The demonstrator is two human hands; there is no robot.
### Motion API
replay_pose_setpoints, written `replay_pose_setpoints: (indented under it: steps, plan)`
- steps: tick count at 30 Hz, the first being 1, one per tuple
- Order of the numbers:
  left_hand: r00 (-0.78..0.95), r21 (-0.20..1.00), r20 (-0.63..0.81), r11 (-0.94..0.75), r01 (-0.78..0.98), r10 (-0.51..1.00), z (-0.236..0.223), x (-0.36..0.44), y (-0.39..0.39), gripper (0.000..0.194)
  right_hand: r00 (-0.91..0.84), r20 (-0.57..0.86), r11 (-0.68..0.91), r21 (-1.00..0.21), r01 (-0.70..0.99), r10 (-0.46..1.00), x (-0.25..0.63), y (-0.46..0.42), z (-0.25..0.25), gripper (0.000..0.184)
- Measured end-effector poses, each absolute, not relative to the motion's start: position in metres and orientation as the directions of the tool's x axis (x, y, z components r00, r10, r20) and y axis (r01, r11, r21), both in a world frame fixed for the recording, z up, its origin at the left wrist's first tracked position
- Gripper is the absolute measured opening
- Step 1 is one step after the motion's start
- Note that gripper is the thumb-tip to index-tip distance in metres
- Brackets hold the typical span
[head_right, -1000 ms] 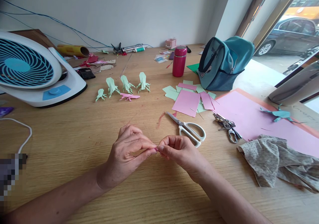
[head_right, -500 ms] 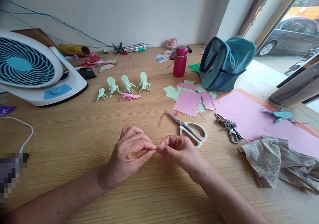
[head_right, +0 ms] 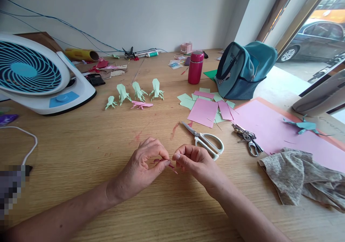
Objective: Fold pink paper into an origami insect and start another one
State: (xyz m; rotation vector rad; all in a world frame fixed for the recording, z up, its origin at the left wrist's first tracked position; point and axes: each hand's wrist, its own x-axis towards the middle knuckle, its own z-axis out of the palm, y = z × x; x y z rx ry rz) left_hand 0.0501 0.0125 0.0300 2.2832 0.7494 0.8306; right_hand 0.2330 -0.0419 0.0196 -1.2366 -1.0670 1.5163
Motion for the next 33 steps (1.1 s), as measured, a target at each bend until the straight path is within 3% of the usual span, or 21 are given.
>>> replay_pose_setpoints:
  steps: [5, 11, 17, 22, 25, 28, 33]
  plan:
    - [0.642, 0.704, 0.36, -0.649, 0.288, 0.677, 0.027, 0.05, 0.014, 0.017, -0.109, -0.18, -0.188, -0.98, -0.067, 0.978, 0.231, -0.041, 0.021, 0.036]
    - [0.639, 0.681, 0.359, -0.659, 0.318, 0.68, 0.025, 0.049, 0.013, 0.017, -0.062, -0.022, -0.022, -1.0, 0.011, 0.998, 0.229, -0.043, 0.015, 0.025]
    - [0.662, 0.539, 0.409, -0.752, 0.38, 0.628, 0.025, 0.049, 0.011, 0.014, -0.031, 0.12, 0.123, -0.95, 0.286, 0.992, 0.225, -0.047, 0.012, 0.014]
    - [0.694, 0.341, 0.463, -0.834, 0.434, 0.551, 0.024, 0.048, 0.011, 0.015, -0.017, 0.181, 0.172, -0.899, 0.403, 0.983, 0.223, -0.048, 0.014, 0.014]
    - [0.704, 0.297, 0.481, -0.852, 0.431, 0.523, 0.024, 0.047, 0.012, 0.016, -0.004, 0.188, 0.171, -0.887, 0.429, 0.982, 0.224, -0.048, 0.016, 0.017]
    - [0.704, 0.356, 0.453, -0.835, 0.42, 0.547, 0.023, 0.047, 0.013, 0.014, 0.005, 0.155, 0.143, -0.923, 0.358, 0.988, 0.228, -0.047, 0.016, 0.017]
    - [0.66, 0.596, 0.376, -0.715, 0.365, 0.65, 0.024, 0.047, 0.015, 0.016, 0.103, 0.134, 0.101, -0.956, 0.275, 0.986, 0.235, -0.045, 0.013, 0.024]
